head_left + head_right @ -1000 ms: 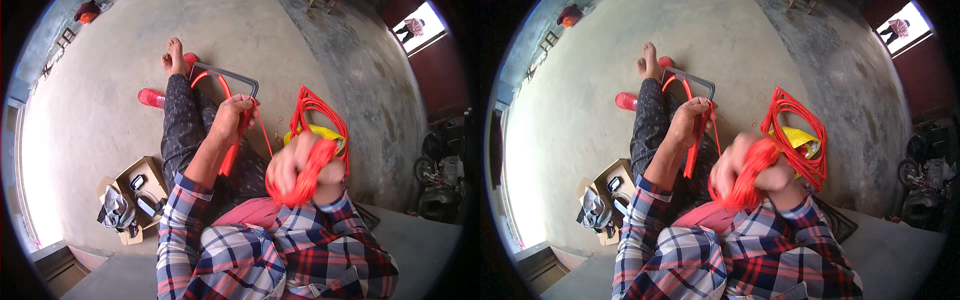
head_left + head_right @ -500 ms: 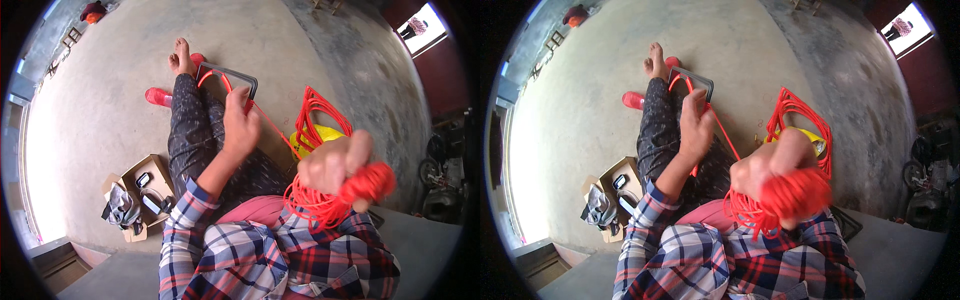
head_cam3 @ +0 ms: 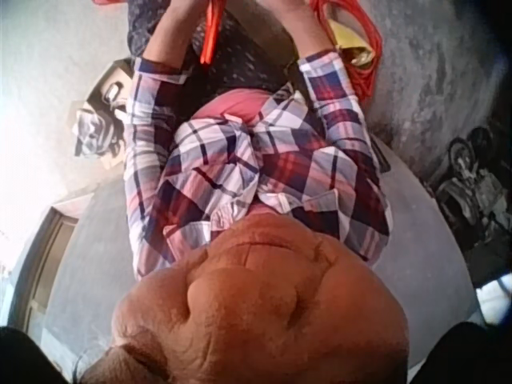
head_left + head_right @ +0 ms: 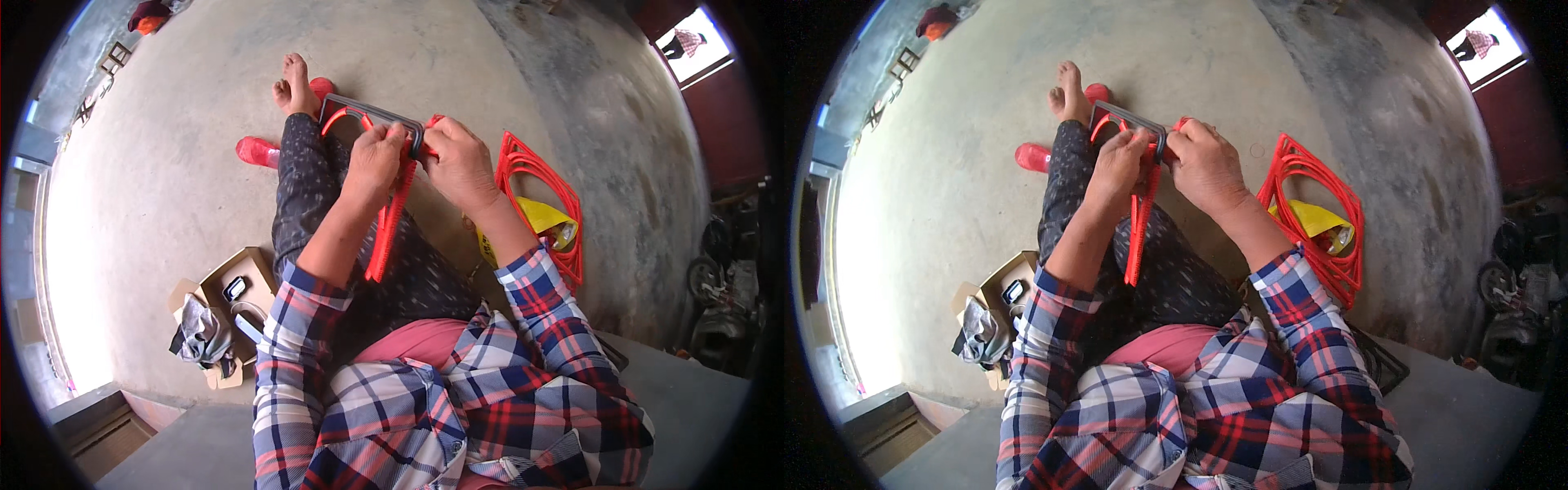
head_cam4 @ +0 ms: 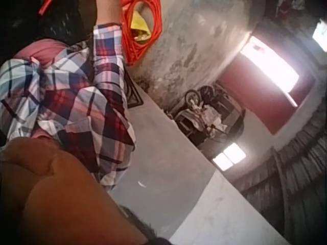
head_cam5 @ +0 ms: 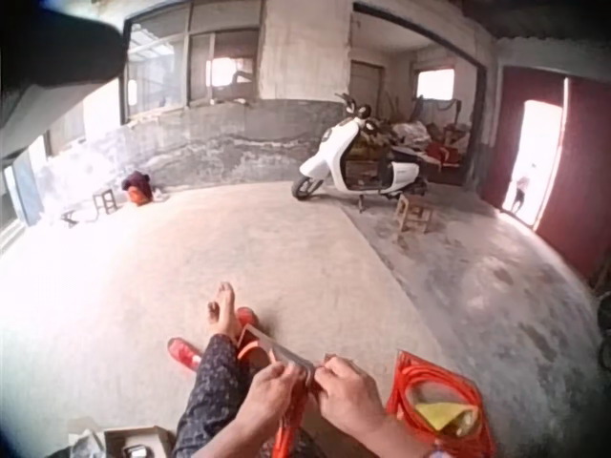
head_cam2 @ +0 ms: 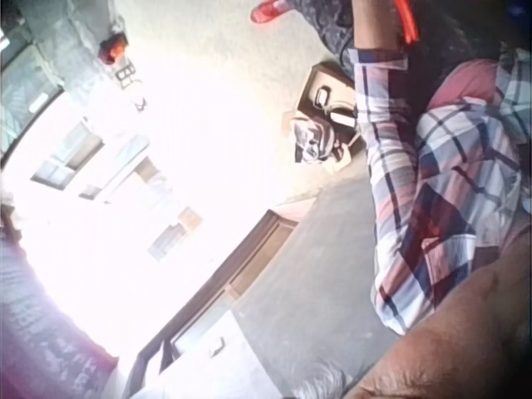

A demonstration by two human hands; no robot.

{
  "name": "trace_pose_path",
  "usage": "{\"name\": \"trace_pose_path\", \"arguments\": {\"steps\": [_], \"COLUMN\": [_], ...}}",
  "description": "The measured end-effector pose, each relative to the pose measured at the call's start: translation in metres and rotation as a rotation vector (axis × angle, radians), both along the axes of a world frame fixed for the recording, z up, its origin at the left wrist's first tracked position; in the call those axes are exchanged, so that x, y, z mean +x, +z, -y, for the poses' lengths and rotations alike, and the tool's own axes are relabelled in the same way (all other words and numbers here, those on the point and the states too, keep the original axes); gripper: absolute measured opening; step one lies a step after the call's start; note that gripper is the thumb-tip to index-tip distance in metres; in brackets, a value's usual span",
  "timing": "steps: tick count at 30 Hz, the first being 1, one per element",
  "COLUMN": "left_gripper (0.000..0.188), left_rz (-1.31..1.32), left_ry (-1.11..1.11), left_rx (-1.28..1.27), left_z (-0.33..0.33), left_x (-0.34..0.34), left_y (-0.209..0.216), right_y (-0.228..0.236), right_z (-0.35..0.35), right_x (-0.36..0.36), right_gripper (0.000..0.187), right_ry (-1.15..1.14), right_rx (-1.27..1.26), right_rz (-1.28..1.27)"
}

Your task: Wrapping a red plastic string around a black rectangular metal frame.

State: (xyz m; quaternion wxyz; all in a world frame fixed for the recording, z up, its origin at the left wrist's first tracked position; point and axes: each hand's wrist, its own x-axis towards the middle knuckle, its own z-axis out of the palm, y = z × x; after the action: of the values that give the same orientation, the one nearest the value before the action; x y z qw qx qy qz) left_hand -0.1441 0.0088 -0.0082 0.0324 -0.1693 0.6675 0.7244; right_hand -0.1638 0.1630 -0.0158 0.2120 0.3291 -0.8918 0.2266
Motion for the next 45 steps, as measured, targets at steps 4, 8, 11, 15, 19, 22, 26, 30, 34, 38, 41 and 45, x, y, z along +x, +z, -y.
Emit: {"name": "trace_pose_path", "arguments": {"steps": [4,8,11,15,19,22,26,30,34,38,41,45], "left_gripper": [0.026,0.02,0.017,0.015,0.021,0.019,0.019,0.018,0.021,0.024,0.023,0.018], "left_rz": [-0.259,-0.158,-0.51,-0.476,-0.295,-0.258,-0.421,-0.38,-0.179,-0.069,0.031,-0.039], "left_ry": [-0.008,0.046,0.187,0.307,0.183,0.123,0.15,0.093,-0.04,-0.04,0.046,-0.105], "left_rx": [-0.624,-0.589,-0.826,-0.726,-0.459,-0.181,-0.452,-0.362,0.007,0.472,0.349,0.206], "left_z": [-0.002,-0.001,0.0,0.0,-0.006,0.004,-0.006,-0.002,0.013,0.027,0.005,0.006], "left_x": [0.006,0.002,-0.004,0.011,0.017,0.014,0.025,0.016,0.014,0.014,0.017,0.019], "left_y": [0.009,0.008,-0.001,0.031,0.027,0.023,0.04,0.036,0.036,0.02,0.021,0.012], "right_y": [-0.007,-0.01,-0.007,0.005,0.002,0.005,0.002,0.007,0.0,0.001,-0.015,0.001], "right_z": [0.005,0.013,0.013,0.0,0.009,0.001,0.001,0.01,0.006,-0.014,-0.033,-0.038], "right_x": [0.005,0.005,0.01,0.015,0.012,0.012,0.007,0.011,0.003,0.007,0.014,0.021], "right_gripper": [0.02,0.022,0.025,0.031,0.039,0.036,0.032,0.029,0.027,0.025,0.025,0.023], "right_ry": [-0.018,-0.022,0.096,0.185,0.113,0.147,0.173,0.107,0.131,0.131,0.135,0.242], "right_rx": [-0.351,-0.285,-0.62,-0.659,-0.443,-0.455,-0.606,-0.606,-0.651,-1.034,-1.217,-1.448], "right_rz": [0.253,0.238,0.393,0.322,0.094,0.109,0.302,0.176,0.26,0.58,0.723,0.664]}}
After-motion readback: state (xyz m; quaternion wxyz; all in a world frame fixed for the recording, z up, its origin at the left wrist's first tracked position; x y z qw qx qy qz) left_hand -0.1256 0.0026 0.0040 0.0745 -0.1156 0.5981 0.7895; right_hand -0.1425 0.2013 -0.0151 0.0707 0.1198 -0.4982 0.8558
